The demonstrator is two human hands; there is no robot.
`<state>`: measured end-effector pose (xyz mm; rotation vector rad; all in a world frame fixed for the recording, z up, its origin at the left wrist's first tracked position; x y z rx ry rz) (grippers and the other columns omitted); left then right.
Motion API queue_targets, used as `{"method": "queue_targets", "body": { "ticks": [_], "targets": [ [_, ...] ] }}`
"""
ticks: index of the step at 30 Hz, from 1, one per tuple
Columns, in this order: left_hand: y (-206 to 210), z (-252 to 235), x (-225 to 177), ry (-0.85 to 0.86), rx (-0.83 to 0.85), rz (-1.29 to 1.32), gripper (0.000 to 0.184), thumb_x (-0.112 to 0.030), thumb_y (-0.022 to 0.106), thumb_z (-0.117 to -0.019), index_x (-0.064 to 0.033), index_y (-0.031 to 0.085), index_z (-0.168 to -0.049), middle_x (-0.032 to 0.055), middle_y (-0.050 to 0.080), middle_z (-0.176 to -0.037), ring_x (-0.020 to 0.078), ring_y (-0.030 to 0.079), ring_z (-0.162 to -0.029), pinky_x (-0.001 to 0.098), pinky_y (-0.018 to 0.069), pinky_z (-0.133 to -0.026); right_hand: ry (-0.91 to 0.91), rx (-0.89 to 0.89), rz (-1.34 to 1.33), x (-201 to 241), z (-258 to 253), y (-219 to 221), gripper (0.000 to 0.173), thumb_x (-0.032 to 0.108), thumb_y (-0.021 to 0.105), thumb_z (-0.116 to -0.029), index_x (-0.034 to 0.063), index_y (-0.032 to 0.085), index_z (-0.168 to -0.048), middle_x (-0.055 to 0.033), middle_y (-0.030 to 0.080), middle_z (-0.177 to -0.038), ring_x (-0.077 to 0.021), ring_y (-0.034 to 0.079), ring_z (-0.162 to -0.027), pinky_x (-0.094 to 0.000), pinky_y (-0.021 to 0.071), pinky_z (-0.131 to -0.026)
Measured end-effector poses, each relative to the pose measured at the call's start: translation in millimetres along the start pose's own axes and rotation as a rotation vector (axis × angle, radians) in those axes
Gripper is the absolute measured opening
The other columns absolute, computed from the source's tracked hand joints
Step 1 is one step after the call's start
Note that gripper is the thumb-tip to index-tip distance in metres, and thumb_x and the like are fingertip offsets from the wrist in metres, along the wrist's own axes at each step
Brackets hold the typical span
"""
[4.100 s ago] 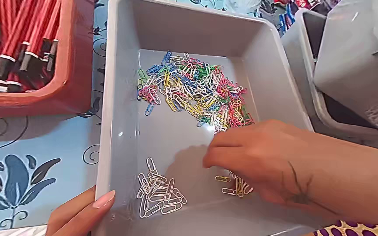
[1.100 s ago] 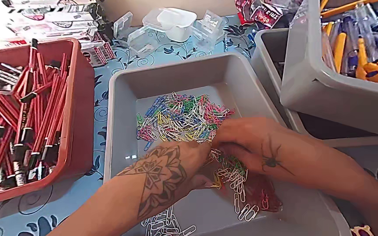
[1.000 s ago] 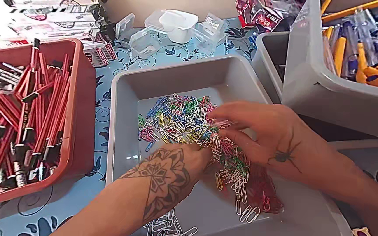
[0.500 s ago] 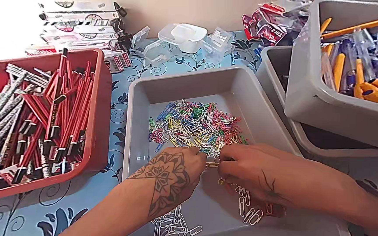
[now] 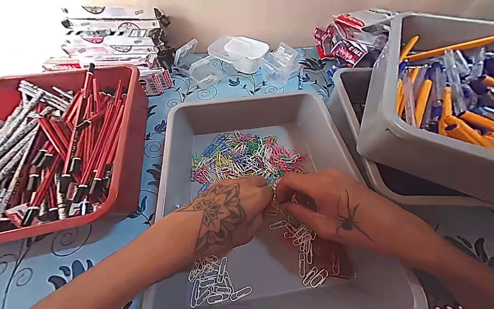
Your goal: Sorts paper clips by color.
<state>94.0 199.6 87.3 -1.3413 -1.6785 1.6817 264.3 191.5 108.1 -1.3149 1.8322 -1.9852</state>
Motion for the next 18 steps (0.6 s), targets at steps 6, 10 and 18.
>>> {"method": "queue_targets", "body": {
  "ticks": [6, 10, 18],
  "targets": [
    [1.7, 2.0, 0.6, -0.124, 0.098, 0.095, 0.031, -0.031, 0.068, -0.0933, -0.0045, 0.068, -0.11, 0.007, 0.069, -0.091, 0.0176, 0.066, -0.078, 0.0346, 0.0548, -0.068, 0.079, 0.014, 0.036, -1.7, -1.1, -3.6, 0.013, 0.018, 0.063, -0.0975, 0.0133, 0.067, -0.109, 0.0045, 0.065, -0.078, -0.0039, 0.061, -0.067, -0.0213, 0.0488, -0.058],
    [6.3, 2.3, 2.2, -0.11, 0.121, 0.123, 0.02, -0.023, 0.069, -0.0941, -0.0045, 0.069, -0.102, 0.0074, 0.066, -0.088, 0.0195, 0.065, -0.078, 0.0357, 0.0541, -0.068, 0.089, 0.059, 0.07, 0.0, -1.8, -1.8, 0.012, 0.019, 0.063, -0.0988, 0.013, 0.071, -0.105, 0.0021, 0.066, -0.078, -0.0076, 0.062, -0.069, -0.0254, 0.0492, -0.06],
    [8.1, 0.6, 3.1, -0.162, 0.206, 0.223, 0.014, -0.015, 0.062, -0.0969, -0.0045, 0.071, -0.099, 0.0081, 0.07, -0.09, 0.0186, 0.067, -0.084, 0.0363, 0.0543, -0.075, 0.119, 0.043, 0.062, -3.1, -1.8, -1.3, 0.012, 0.019, 0.062, -0.0995, 0.0136, 0.071, -0.105, 0.002, 0.066, -0.078, -0.009, 0.062, -0.068, -0.0285, 0.0486, -0.06]
  ]
}}
Point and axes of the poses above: each hand's wrist, its own z-axis away from the middle knuckle, its own y-axis out of the palm, x = y × z, the point moved 4 cm from there along -z, towards the middle knuckle
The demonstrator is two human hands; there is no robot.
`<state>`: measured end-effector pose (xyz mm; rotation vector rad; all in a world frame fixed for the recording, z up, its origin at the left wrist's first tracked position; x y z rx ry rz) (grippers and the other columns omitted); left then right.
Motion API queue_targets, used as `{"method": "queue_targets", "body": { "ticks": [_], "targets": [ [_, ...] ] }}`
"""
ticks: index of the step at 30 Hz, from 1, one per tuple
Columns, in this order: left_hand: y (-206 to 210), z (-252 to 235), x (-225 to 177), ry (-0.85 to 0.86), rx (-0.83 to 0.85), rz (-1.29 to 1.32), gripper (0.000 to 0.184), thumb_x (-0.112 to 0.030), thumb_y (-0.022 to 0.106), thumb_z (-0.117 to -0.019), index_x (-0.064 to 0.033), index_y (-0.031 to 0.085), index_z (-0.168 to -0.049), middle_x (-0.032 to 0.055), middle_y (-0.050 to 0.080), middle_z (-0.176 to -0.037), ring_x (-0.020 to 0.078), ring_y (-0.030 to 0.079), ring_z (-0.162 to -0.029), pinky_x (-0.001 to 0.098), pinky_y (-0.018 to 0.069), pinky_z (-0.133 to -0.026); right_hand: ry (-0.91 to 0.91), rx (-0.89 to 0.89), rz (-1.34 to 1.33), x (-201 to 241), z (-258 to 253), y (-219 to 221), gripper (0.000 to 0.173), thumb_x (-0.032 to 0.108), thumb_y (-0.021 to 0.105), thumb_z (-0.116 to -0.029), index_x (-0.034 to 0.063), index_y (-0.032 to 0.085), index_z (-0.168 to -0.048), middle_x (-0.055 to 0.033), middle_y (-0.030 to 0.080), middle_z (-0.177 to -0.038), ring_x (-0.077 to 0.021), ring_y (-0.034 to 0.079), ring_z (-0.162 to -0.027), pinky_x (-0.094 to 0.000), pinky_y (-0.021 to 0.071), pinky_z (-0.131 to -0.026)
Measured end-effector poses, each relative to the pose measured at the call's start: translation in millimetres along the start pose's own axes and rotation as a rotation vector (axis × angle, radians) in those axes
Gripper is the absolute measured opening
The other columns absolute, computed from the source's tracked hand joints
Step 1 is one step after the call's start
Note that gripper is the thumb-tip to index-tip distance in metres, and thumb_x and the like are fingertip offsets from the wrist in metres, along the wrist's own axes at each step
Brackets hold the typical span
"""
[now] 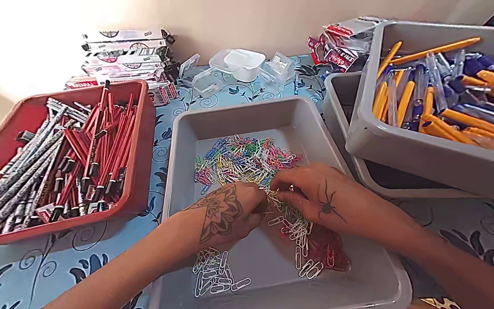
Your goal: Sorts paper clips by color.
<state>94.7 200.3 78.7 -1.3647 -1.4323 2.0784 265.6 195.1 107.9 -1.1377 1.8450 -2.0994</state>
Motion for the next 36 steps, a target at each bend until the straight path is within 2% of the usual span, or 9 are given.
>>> {"method": "queue_targets", "body": {
  "ticks": [6, 11, 16, 19, 21, 23, 26, 32, 36],
  "targets": [
    [-6, 1, 1, -0.142, 0.112, 0.016, 0.016, -0.016, 0.06, -0.1002, -0.0025, 0.069, -0.098, 0.0098, 0.067, -0.087, 0.0203, 0.064, -0.082, 0.0383, 0.0518, -0.073, 0.009, 0.006, -0.028, 0, 0, 1, 0.016, 0.021, 0.06, -0.1014, 0.0142, 0.073, -0.107, 0.0013, 0.069, -0.087, -0.0084, 0.061, -0.071, -0.0285, 0.0487, -0.062],
    [-11, 8, 5, -0.178, 0.026, 0.006, 0.015, -0.014, 0.06, -0.0982, -0.0009, 0.068, -0.093, 0.0092, 0.063, -0.079, 0.0196, 0.062, -0.072, 0.0366, 0.0505, -0.065, 0.106, 0.05, -0.086, -3, 0, -1, 0.02, 0.023, 0.058, -0.1036, 0.0118, 0.072, -0.112, 0.0001, 0.071, -0.09, -0.0071, 0.063, -0.076, -0.0261, 0.0509, -0.068],
    [-24, 9, 1, -0.304, -0.069, 0.191, 0.013, -0.014, 0.063, -0.0982, -0.0021, 0.068, -0.097, 0.0033, 0.064, -0.075, 0.0073, 0.057, -0.063, 0.0244, 0.0472, -0.06, 0.041, -0.004, -0.07, -2, -1, 0, 0.02, 0.018, 0.055, -0.1026, 0.0112, 0.072, -0.11, -0.001, 0.07, -0.092, -0.0076, 0.063, -0.077, -0.0248, 0.051, -0.069],
    [-27, 13, 0, -0.301, -0.185, 0.276, 0.011, -0.016, 0.064, -0.0972, -0.0073, 0.071, -0.097, -0.0027, 0.068, -0.076, -0.0008, 0.061, -0.061, 0.0156, 0.0503, -0.059, 0.051, -0.02, -0.142, -2, -1, -1, 0.019, 0.021, 0.056, -0.102, 0.0127, 0.072, -0.108, 0.0025, 0.071, -0.093, -0.0005, 0.062, -0.076, -0.0167, 0.0499, -0.068],
    [-28, 15, 0, -0.253, -0.273, 0.257, 0.011, -0.018, 0.064, -0.0948, -0.0101, 0.071, -0.094, -0.0061, 0.068, -0.076, -0.0047, 0.058, -0.06, 0.0124, 0.047, -0.056, 0.054, -0.019, -0.186, -3, -1, -1, 0.018, 0.024, 0.058, -0.1012, 0.0138, 0.072, -0.107, 0.0053, 0.07, -0.091, 0.0042, 0.06, -0.074, -0.0119, 0.0469, -0.065],
    [-27, 16, 1, -0.19, -0.307, 0.261, 0.013, -0.021, 0.065, -0.0938, -0.011, 0.073, -0.094, -0.0064, 0.069, -0.081, -0.006, 0.057, -0.064, 0.0119, 0.0455, -0.058, 0.064, 0.004, -0.237, -2, -2, -2, 0.018, 0.024, 0.059, -0.1008, 0.0127, 0.072, -0.106, 0.0057, 0.069, -0.089, 0.0062, 0.057, -0.073, -0.0103, 0.0451, -0.065],
    [-25, 15, 2, -0.05, -0.293, 0.309, 0.017, -0.024, 0.066, -0.0933, -0.01, 0.075, -0.095, 0.0, 0.074, -0.102, -0.0028, 0.066, -0.081, 0.013, 0.052, -0.068, 0.093, 0.004, -0.307, 0, -4, -4, 0.015, 0.023, 0.063, -0.0993, 0.0119, 0.072, -0.103, 0.0079, 0.068, -0.085, 0.0092, 0.056, -0.07, -0.0082, 0.0443, -0.063],
    [-22, 13, -6, 0.126, -0.368, 0.225, 0.014, -0.019, 0.066, -0.0925, -0.0076, 0.075, -0.092, -0.0021, 0.069, -0.076, -0.0054, 0.058, -0.065, 0.0091, 0.0454, -0.061, 0.078, 0.023, -0.515, -2, -7, -5, 0.009, 0.019, 0.067, -0.0975, 0.0111, 0.071, -0.101, 0.0103, 0.069, -0.084, 0.0107, 0.062, -0.073, -0.0061, 0.0501, -0.067],
    [-28, 17, 0, -0.004, -0.543, -0.043, 0.012, -0.02, 0.065, -0.0886, -0.0113, 0.074, -0.085, -0.0046, 0.064, -0.065, 0.0008, 0.054, -0.051, 0.0185, 0.043, -0.048, -0.032, 0.051, -0.103, -6, 2, -13, 0.019, 0.024, 0.057, -0.101, 0.0147, 0.069, -0.114, 0.0074, 0.069, -0.091, 0.003, 0.064, -0.08, -0.0142, 0.0517, -0.069]
  ]
}}
Point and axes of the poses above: each hand's wrist, its own z-axis away from the middle knuckle, its own y-axis out of the palm, x = y × z, the point moved 4 cm from there along -z, towards the middle knuckle
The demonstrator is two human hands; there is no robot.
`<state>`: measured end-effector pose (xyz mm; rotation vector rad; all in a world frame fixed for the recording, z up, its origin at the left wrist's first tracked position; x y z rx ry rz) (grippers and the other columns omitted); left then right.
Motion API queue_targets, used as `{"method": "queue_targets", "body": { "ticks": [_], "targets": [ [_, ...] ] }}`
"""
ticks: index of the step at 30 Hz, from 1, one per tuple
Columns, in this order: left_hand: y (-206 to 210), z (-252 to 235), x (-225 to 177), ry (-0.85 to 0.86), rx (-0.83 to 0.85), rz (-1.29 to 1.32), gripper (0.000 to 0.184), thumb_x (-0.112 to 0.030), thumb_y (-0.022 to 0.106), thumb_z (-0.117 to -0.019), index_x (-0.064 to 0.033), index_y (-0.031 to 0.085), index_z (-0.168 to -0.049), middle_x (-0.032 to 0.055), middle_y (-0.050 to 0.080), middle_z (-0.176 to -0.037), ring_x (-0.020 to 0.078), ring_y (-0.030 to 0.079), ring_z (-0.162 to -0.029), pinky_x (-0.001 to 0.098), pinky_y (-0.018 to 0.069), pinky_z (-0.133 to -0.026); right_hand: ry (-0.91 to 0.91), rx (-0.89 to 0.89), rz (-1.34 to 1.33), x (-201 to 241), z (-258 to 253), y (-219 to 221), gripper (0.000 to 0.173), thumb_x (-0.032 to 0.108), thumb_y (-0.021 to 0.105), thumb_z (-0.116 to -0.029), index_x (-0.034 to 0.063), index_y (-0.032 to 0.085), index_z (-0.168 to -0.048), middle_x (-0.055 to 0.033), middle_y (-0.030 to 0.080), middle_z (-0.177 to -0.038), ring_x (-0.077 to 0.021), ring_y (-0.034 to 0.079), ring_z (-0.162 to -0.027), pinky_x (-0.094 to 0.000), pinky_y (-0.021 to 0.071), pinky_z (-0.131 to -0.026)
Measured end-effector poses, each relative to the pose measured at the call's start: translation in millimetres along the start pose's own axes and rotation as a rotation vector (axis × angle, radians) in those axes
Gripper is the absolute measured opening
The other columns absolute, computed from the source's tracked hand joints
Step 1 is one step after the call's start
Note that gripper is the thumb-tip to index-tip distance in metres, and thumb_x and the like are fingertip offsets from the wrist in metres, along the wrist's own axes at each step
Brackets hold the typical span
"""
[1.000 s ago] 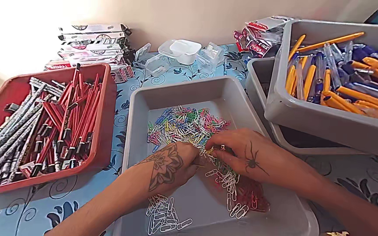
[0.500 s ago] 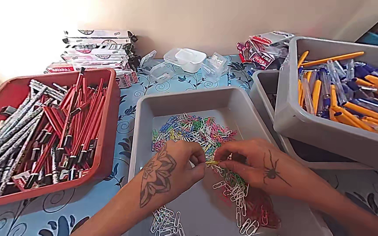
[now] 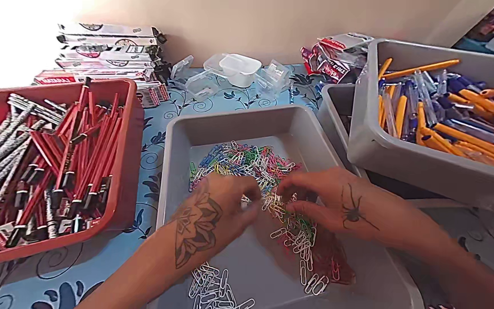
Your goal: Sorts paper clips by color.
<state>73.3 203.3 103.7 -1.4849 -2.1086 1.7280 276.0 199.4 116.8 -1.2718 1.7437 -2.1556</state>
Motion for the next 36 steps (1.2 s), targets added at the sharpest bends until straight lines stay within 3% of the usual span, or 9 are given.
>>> {"method": "queue_targets", "body": {
  "ticks": [3, 5, 7, 9, 13, 20, 26, 32, 36],
  "targets": [
    [-13, 0, 4, -0.095, -0.155, -0.223, 0.015, -0.016, 0.064, -0.0913, -0.008, 0.071, -0.1, 0.0022, 0.065, -0.069, 0.0127, 0.059, -0.052, 0.0301, 0.0458, -0.047, -0.145, 0.141, 0.116, 5, 11, 0, 0.019, 0.016, 0.056, -0.098, 0.0119, 0.068, -0.111, 0.0009, 0.066, -0.089, -0.0071, 0.062, -0.077, -0.0243, 0.0515, -0.066],
    [-18, 0, 7, -0.149, -0.153, -0.279, 0.039, -0.015, 0.064, -0.0958, -0.0056, 0.062, -0.133, 0.0112, 0.073, -0.096, 0.0225, 0.069, -0.067, 0.0384, 0.0544, -0.056, -0.189, 0.253, 0.131, 11, 12, 6, 0.02, 0.018, 0.063, -0.0969, 0.0089, 0.067, -0.114, -0.0056, 0.065, -0.092, -0.0158, 0.062, -0.077, -0.032, 0.0516, -0.065],
    [-16, -1, 10, -0.173, -0.128, -0.298, 0.049, -0.02, 0.064, -0.0971, -0.005, 0.056, -0.143, 0.014, 0.071, -0.113, 0.0249, 0.07, -0.075, 0.0408, 0.057, -0.061, -0.184, 0.308, 0.177, 14, 11, 14, 0.025, 0.022, 0.069, -0.0945, 0.0065, 0.067, -0.113, -0.0107, 0.067, -0.095, -0.0244, 0.067, -0.083, -0.0395, 0.0536, -0.068],
    [-13, -1, 10, -0.145, -0.117, -0.283, 0.044, -0.023, 0.063, -0.0977, -0.0032, 0.06, -0.137, 0.014, 0.069, -0.112, 0.0225, 0.067, -0.074, 0.0381, 0.0551, -0.061, -0.163, 0.336, 0.196, 14, 8, 20, 0.021, 0.02, 0.07, -0.0941, 0.0044, 0.068, -0.109, -0.0132, 0.067, -0.094, -0.0286, 0.068, -0.085, -0.0429, 0.0538, -0.068],
    [2, 0, 7, 0.091, 0.022, -0.145, 0.022, -0.026, 0.059, -0.0956, -0.0098, 0.074, -0.1, 0.0007, 0.068, -0.082, 0.0104, 0.062, -0.064, 0.0266, 0.0518, -0.056, -0.2, 0.297, 0.131, 8, 7, 17, 0.013, 0.015, 0.06, -0.0981, 0.0061, 0.068, -0.101, -0.0073, 0.065, -0.089, -0.0179, 0.064, -0.077, -0.0331, 0.0516, -0.064],
    [28, -4, -12, 0.259, 0.381, -0.122, 0.024, -0.031, 0.062, -0.0976, -0.0102, 0.069, -0.107, 0.0028, 0.067, -0.087, 0.0159, 0.067, -0.076, 0.0308, 0.0541, -0.063, -0.16, 0.154, 0.022, -9, 9, -5, 0.017, 0.026, 0.053, -0.1026, 0.0142, 0.065, -0.1, 0.0102, 0.059, -0.079, 0.0071, 0.053, -0.069, -0.0095, 0.0417, -0.058],
    [35, -7, -23, 0.288, 0.504, -0.045, 0.017, -0.021, 0.065, -0.0975, -0.0065, 0.072, -0.101, 0.0114, 0.067, -0.084, 0.0266, 0.069, -0.074, 0.0396, 0.0539, -0.06, -0.095, 0.247, -0.118, -7, 6, -9, 0.013, 0.023, 0.06, -0.0983, 0.0134, 0.069, -0.096, 0.0103, 0.063, -0.078, 0.0096, 0.056, -0.068, -0.0075, 0.0427, -0.058],
    [40, -6, -20, 0.287, 0.521, -0.014, 0.017, -0.013, 0.059, -0.0994, -0.0026, 0.073, -0.098, 0.0151, 0.069, -0.088, 0.0319, 0.07, -0.081, 0.0456, 0.0548, -0.066, -0.107, 0.137, -0.098, -5, 3, -10, 0.013, 0.025, 0.061, -0.0998, 0.0148, 0.069, -0.099, 0.0112, 0.065, -0.078, 0.0098, 0.059, -0.07, -0.0063, 0.0468, -0.062],
    [37, -4, -17, 0.247, 0.568, -0.064, 0.018, -0.015, 0.059, -0.0997, -0.0032, 0.071, -0.101, 0.0119, 0.068, -0.089, 0.0258, 0.069, -0.081, 0.0397, 0.0545, -0.069, -0.12, 0.088, -0.091, -8, 0, -7, 0.015, 0.022, 0.06, -0.1008, 0.0136, 0.072, -0.103, 0.0098, 0.066, -0.081, 0.0093, 0.058, -0.071, -0.0066, 0.0469, -0.062]
  ]
}}
Point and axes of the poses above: each hand's wrist, its own z-axis away from the middle knuckle, its own y-axis out of the palm, x = y × z, the point moved 4 cm from there along -z, towards the middle knuckle
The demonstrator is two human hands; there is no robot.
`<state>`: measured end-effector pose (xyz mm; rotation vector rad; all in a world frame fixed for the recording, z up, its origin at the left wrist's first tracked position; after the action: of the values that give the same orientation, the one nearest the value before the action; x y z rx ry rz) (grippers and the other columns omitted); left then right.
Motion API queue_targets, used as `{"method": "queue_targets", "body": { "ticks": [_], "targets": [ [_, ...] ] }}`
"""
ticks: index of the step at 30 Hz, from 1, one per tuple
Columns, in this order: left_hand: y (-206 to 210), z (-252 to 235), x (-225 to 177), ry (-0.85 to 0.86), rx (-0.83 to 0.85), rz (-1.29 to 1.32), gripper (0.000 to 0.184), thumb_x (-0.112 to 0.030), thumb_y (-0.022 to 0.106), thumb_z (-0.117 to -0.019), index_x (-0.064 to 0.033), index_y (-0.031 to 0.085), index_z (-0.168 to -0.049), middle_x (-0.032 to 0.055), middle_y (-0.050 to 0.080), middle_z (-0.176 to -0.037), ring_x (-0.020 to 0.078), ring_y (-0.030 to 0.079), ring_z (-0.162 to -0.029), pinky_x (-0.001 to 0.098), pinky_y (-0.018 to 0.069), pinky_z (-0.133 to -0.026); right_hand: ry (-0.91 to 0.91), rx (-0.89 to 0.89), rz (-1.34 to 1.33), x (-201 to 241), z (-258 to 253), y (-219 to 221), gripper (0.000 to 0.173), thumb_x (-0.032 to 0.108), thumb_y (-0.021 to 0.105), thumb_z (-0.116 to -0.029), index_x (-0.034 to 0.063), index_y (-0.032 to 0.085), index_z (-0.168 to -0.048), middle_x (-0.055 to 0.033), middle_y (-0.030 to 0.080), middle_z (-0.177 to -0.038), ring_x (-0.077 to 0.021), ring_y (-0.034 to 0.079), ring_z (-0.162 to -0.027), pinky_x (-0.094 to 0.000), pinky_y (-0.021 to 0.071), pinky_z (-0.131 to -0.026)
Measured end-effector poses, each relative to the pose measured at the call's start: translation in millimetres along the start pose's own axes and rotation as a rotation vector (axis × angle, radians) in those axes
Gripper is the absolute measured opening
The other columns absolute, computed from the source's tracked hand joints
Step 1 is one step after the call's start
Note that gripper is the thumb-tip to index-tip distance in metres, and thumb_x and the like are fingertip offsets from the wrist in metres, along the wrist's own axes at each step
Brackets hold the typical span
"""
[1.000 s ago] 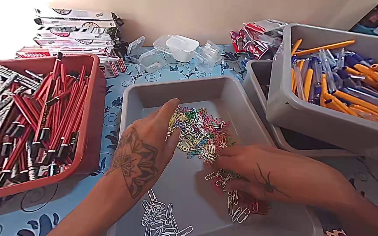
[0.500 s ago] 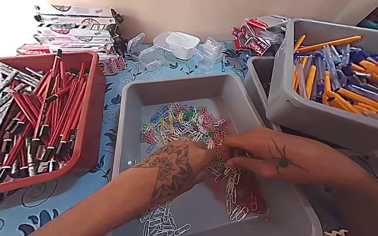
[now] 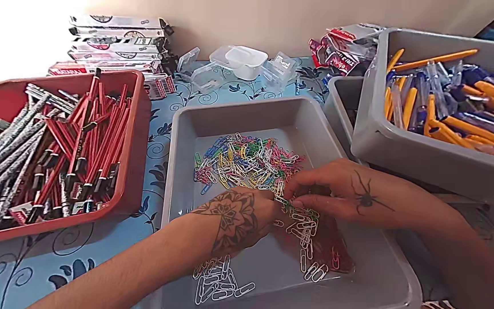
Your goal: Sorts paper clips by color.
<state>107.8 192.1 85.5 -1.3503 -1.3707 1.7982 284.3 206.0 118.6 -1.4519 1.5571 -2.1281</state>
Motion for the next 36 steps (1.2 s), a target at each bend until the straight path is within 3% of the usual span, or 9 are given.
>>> {"method": "queue_targets", "body": {
  "ticks": [8, 15, 19, 20, 24, 27, 29, 32, 36],
  "targets": [
    [-1, 16, 5, -0.09, 0.024, -0.042, 0.013, -0.016, 0.062, -0.0922, -0.0048, 0.068, -0.09, 0.0077, 0.064, -0.081, 0.0196, 0.065, -0.071, 0.0339, 0.0517, -0.061, 0.026, -0.014, 0.169, -4, 0, 7, 0.017, 0.019, 0.058, -0.0988, 0.0157, 0.071, -0.108, 0.0079, 0.066, -0.082, 0.0023, 0.06, -0.073, -0.015, 0.0481, -0.063],
    [-9, 63, -4, -0.197, 0.261, 0.063, 0.013, -0.019, 0.064, -0.0923, -0.0095, 0.066, -0.084, 0.0044, 0.062, -0.079, 0.0196, 0.063, -0.072, 0.0372, 0.0489, -0.059, -0.043, 0.038, 0.058, 6, 6, 22, 0.02, 0.025, 0.054, -0.1024, 0.0153, 0.07, -0.109, 0.0092, 0.067, -0.086, 0.0056, 0.061, -0.075, -0.0116, 0.0486, -0.064],
    [-24, 77, 10, -0.095, -0.118, -0.021, 0.029, -0.043, 0.055, -0.0983, -0.0188, 0.068, -0.089, -0.0087, 0.06, -0.077, 0.0015, 0.058, -0.068, 0.0193, 0.0475, -0.056, -0.147, 0.09, -0.118, 21, 2, 29, 0.017, 0.017, 0.056, -0.1022, 0.0095, 0.07, -0.109, 0.0063, 0.069, -0.086, 0.0079, 0.06, -0.074, -0.0069, 0.0478, -0.065],
    [-31, 71, 14, -0.118, -0.241, -0.051, 0.028, -0.042, 0.055, -0.0992, -0.0195, 0.068, -0.09, -0.0113, 0.059, -0.076, -0.0027, 0.056, -0.066, 0.0156, 0.046, -0.056, -0.134, 0.078, -0.08, 21, 2, 31, 0.017, 0.018, 0.055, -0.102, 0.011, 0.07, -0.108, 0.0073, 0.068, -0.084, 0.0076, 0.059, -0.072, -0.0076, 0.0474, -0.064],
    [-46, 46, 36, -0.229, -0.525, -0.15, 0.019, -0.024, 0.057, -0.0986, -0.0101, 0.07, -0.094, -0.0021, 0.064, -0.076, 0.0061, 0.057, -0.065, 0.0238, 0.0445, -0.058, -0.081, 0.091, 0.099, 18, 1, 37, 0.019, 0.02, 0.054, -0.099, 0.0139, 0.07, -0.106, 0.0047, 0.067, -0.083, -0.0012, 0.061, -0.071, -0.0187, 0.049, -0.061],
    [-45, 49, 50, -0.255, -0.574, -0.13, 0.02, -0.023, 0.057, -0.0994, -0.0097, 0.071, -0.093, -0.0021, 0.064, -0.072, 0.0044, 0.055, -0.06, 0.0222, 0.0426, -0.055, -0.263, 0.163, -0.204, 33, -2, 36, 0.025, 0.011, 0.053, -0.1026, 0.0057, 0.064, -0.124, -0.0012, 0.072, -0.105, 0.0031, 0.065, -0.087, -0.0102, 0.0523, -0.077],
    [-50, 56, 51, -0.261, -0.651, -0.106, 0.02, -0.022, 0.057, -0.0996, -0.008, 0.07, -0.094, -0.0023, 0.063, -0.072, 0.0006, 0.053, -0.06, 0.0175, 0.041, -0.055, -0.337, 0.104, -0.21, 43, -4, 33, 0.027, 0.008, 0.052, -0.1027, 0.0044, 0.062, -0.128, -0.0028, 0.072, -0.107, 0.0036, 0.064, -0.089, -0.0081, 0.0501, -0.079],
    [-52, 69, 58, -0.316, -0.795, -0.081, 0.024, -0.024, 0.056, -0.1026, -0.0034, 0.069, -0.1, 0.0054, 0.066, -0.09, 0.0042, 0.059, -0.08, 0.0196, 0.0473, -0.073, -0.274, -0.003, 0.17, 34, 4, 25, 0.029, 0.017, 0.05, -0.1018, 0.0118, 0.066, -0.125, 0.0049, 0.069, -0.095, 0.0017, 0.062, -0.083, -0.0119, 0.0503, -0.071],
    [-51, 80, 73, -0.526, -0.837, -0.101, 0.029, -0.032, 0.054, -0.1017, -0.0097, 0.069, -0.114, 0.0134, 0.063, -0.122, 0.0225, 0.06, -0.107, 0.0406, 0.0483, -0.089, -0.108, 0.204, 0.339, 20, 17, 16, 0.031, 0.025, 0.057, -0.0954, 0.0194, 0.068, -0.124, 0.0037, 0.065, -0.099, -0.0054, 0.063, -0.086, -0.0209, 0.0525, -0.069]
  ]
}}
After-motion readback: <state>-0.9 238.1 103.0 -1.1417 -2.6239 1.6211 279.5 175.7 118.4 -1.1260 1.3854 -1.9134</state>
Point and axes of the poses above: each hand's wrist, its own z-axis away from the middle knuckle, its own y-axis out of the palm, x = y × z, the point moved 4 cm from there along -z, towards the middle knuckle
